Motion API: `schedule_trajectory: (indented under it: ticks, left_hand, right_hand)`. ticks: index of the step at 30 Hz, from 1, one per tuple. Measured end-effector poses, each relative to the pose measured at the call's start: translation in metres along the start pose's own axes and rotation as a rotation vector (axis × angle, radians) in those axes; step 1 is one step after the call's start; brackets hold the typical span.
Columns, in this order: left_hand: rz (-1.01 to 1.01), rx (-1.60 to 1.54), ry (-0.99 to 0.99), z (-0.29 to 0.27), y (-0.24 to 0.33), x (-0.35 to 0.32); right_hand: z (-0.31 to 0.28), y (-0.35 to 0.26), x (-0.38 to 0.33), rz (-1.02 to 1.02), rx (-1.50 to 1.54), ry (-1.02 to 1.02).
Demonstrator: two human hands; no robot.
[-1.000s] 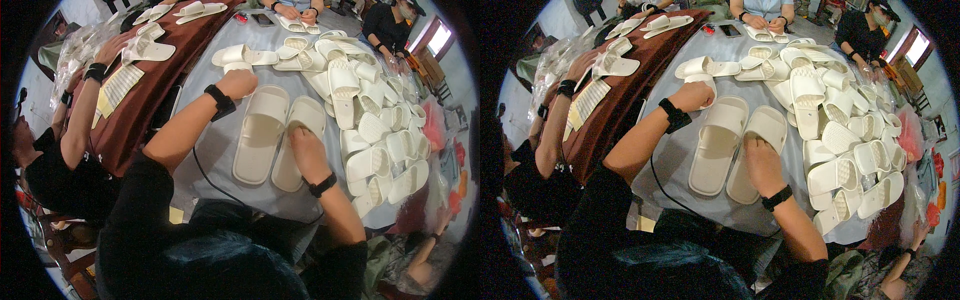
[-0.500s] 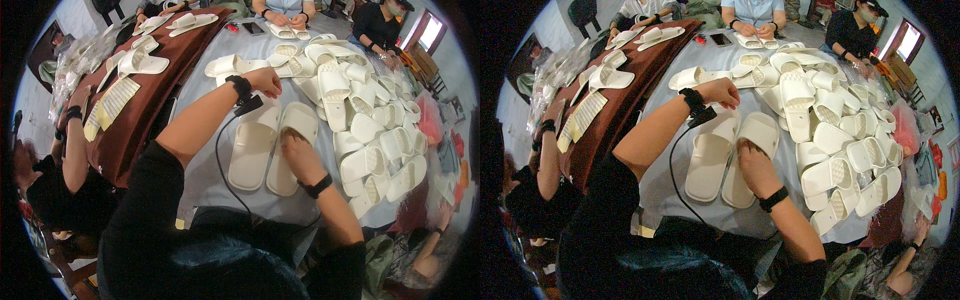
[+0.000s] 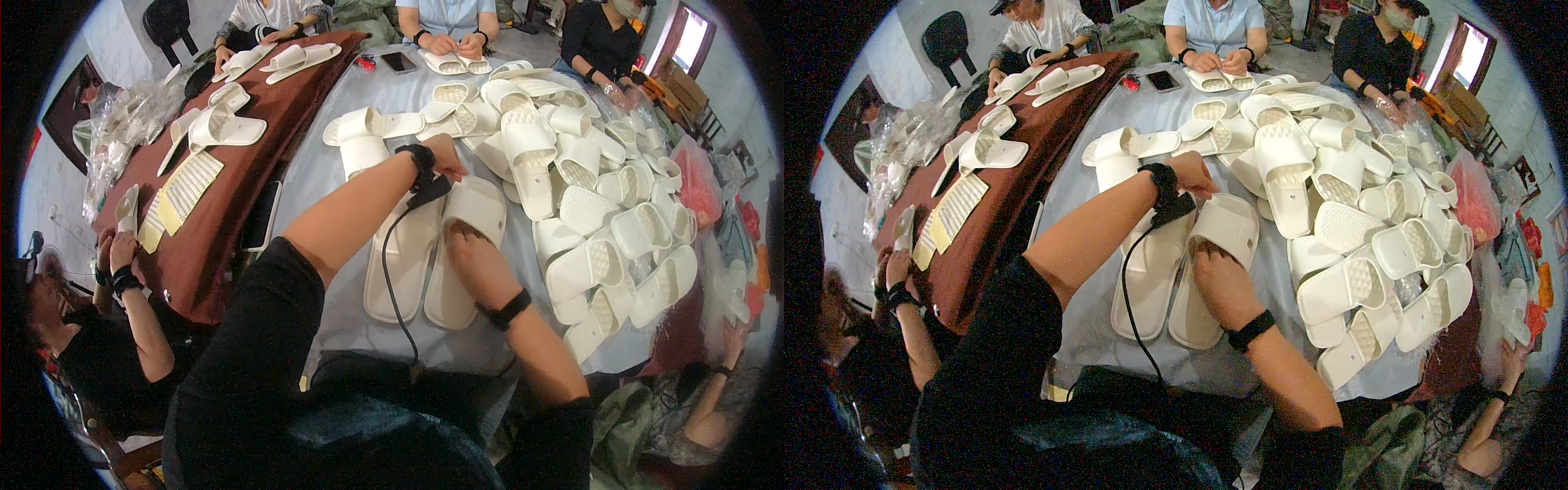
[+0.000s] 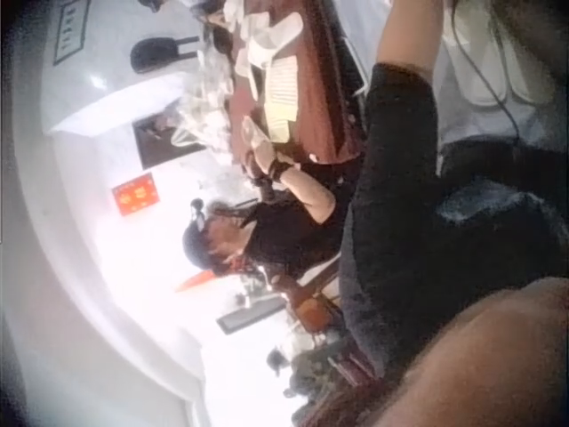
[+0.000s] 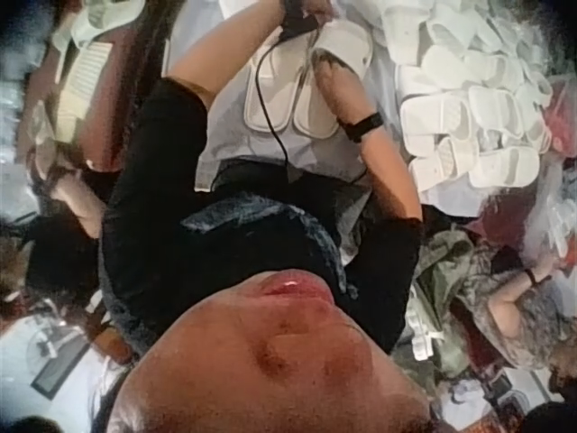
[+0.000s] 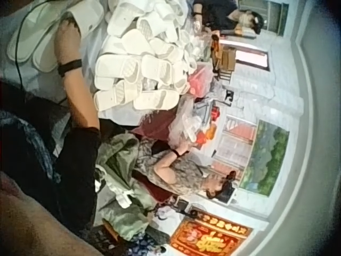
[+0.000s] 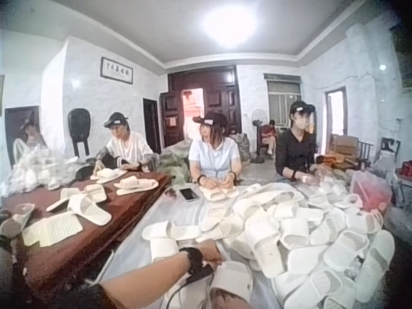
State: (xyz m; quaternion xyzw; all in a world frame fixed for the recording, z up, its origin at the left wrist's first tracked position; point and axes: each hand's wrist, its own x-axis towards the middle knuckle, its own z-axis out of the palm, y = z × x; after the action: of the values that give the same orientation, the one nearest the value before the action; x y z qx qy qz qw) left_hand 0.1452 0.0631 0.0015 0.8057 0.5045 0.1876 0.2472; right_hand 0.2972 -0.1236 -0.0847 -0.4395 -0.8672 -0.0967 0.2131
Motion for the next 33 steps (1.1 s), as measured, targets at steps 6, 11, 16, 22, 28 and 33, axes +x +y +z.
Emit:
schedule_trajectory:
  ticks: [6,11,16,22,28,33]
  left_hand:
    - [0.011,0.279,-0.074,0.062,0.011,0.007]
    - [0.047,-0.598,-0.055,0.133,-0.01,-0.014]
    - [0.18,-0.714,-0.083,0.168,0.012,-0.071]
    - [0.226,-0.745,0.057,0.181,0.0,-0.107]
    - [0.143,-0.969,0.114,0.19,-0.016,-0.116]
    - [0.177,-1.082,0.142,0.199,-0.024,-0.117]
  right_hand:
    - [0.015,0.001,-0.036,0.08,-0.018,-0.171]
    - [-0.004,-0.023,-0.093,0.197,0.062,-0.073]
    - [-0.022,-0.012,-0.109,0.596,0.404,0.157]
    - [0.02,0.031,-0.076,0.567,1.147,0.215]
    - [0.051,0.028,-0.06,0.622,0.752,0.218]
    - [0.056,0.024,-0.06,0.64,0.686,0.314]
